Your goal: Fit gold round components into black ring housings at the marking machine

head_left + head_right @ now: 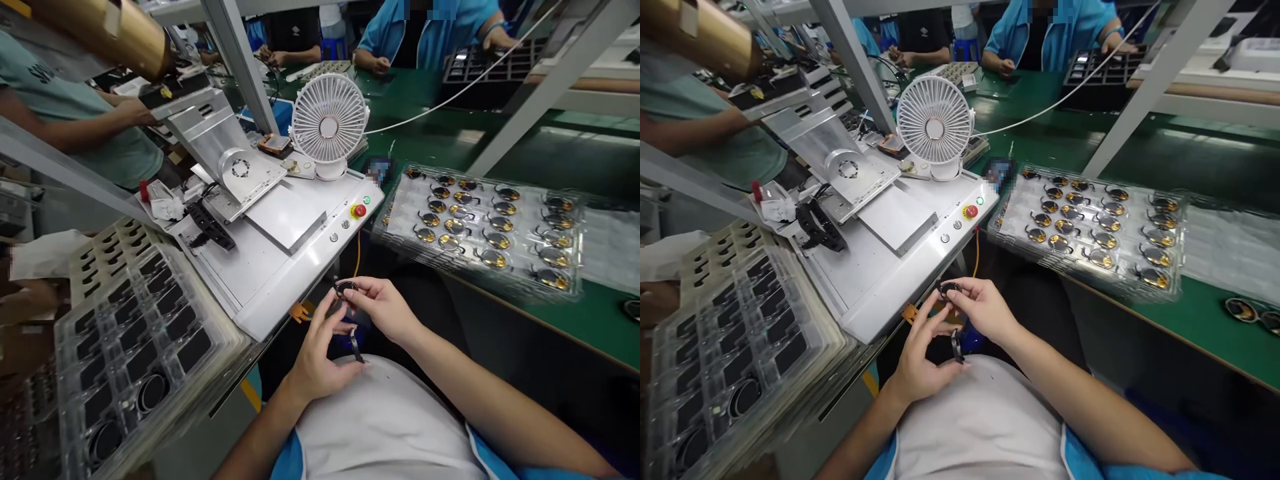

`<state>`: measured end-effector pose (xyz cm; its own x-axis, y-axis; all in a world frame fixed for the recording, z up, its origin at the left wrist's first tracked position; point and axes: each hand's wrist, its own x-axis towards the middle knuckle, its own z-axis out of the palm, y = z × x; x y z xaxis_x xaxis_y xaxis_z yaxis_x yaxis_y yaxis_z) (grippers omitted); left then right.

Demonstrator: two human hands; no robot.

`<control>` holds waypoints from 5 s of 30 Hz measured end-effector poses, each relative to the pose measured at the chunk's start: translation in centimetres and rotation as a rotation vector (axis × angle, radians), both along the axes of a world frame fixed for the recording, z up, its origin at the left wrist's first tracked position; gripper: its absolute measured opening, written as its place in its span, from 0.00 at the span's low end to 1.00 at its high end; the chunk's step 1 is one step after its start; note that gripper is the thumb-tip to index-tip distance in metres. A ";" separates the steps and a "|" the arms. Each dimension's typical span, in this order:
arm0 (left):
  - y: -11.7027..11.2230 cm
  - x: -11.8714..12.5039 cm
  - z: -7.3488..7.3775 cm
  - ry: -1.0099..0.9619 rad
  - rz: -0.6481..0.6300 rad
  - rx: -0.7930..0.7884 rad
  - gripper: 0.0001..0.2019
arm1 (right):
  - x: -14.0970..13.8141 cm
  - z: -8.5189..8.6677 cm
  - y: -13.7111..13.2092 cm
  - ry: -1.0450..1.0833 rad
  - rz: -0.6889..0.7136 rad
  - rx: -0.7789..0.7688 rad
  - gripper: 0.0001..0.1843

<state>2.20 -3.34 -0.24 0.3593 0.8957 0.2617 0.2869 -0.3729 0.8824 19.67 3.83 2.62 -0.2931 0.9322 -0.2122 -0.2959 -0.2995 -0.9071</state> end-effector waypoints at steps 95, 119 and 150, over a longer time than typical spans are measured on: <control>0.4 -1.5 -1.5 -0.751 0.380 -0.182 0.22 | -3.0 2.1 5.3 -0.306 0.205 -0.051 0.27; 0.2 -1.8 1.2 -0.166 0.479 0.149 0.39 | -2.2 2.5 -0.8 -0.302 0.357 0.045 0.16; 0.4 -3.8 0.4 -0.047 0.367 0.142 0.17 | 27.4 1.7 -2.0 -1.365 -1.156 -0.009 0.17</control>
